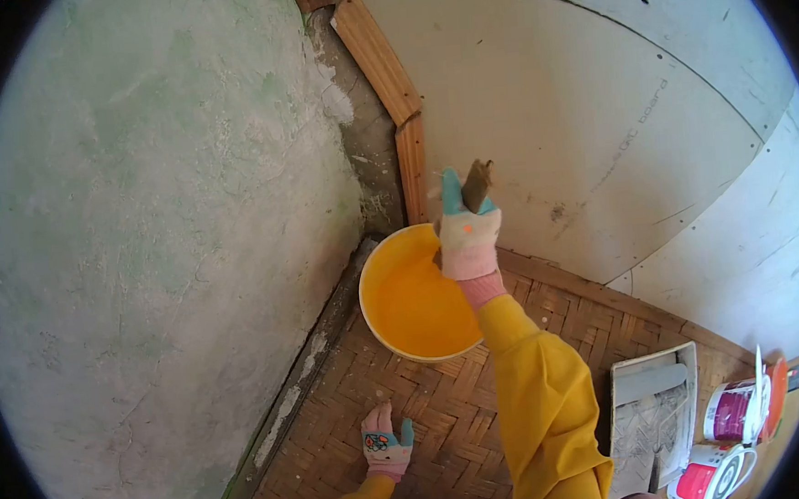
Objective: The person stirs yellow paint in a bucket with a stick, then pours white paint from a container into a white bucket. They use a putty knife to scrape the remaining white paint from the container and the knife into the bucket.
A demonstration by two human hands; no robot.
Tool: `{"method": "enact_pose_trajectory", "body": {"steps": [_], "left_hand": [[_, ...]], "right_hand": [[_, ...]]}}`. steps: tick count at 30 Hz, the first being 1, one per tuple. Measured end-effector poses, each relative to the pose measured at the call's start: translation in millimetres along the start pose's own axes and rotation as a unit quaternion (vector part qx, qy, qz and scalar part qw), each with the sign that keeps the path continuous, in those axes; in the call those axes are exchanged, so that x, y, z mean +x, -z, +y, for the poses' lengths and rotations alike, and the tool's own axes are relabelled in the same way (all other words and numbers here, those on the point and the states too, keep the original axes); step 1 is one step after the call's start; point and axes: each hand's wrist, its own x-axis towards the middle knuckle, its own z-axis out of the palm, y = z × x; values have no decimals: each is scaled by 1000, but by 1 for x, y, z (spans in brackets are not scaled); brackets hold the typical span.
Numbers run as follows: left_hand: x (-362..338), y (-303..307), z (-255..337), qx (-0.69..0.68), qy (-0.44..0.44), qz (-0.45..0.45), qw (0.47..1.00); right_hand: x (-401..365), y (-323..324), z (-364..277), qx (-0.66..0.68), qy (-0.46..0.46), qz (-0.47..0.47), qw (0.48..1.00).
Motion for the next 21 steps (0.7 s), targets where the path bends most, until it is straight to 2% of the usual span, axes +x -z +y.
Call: {"method": "enact_pose_trajectory", "body": {"steps": [3, 5, 9, 10, 11, 13, 18, 21], "left_hand": [[-1, -1, 0, -4, 4, 2, 1000], [-1, -2, -1, -6, 1, 7, 1000], [-1, -2, -1, -1, 18, -9, 1000], [-2, -3, -2, -6, 15, -5, 1000], [-3, -4, -2, -10, 13, -1, 1000], [-3, -5, -3, 5, 11, 2, 1000], [-2, -3, -2, 23, 4, 2, 1000], [-3, -6, -2, 24, 3, 8, 1000]], "right_hand": [[-13, -10, 5, 26, -13, -16, 999], [-30, -3, 3, 17, -62, -95, 993], [-21, 30, -8, 29, -122, -174, 977], [-21, 31, -13, -43, -109, -116, 986], [-18, 31, -18, -44, -110, -117, 986], [-10, 28, -25, -126, -37, -37, 991], [-8, 8, -4, -49, 13, 15, 999], [-19, 12, 4, -9, 14, -40, 999]]}}
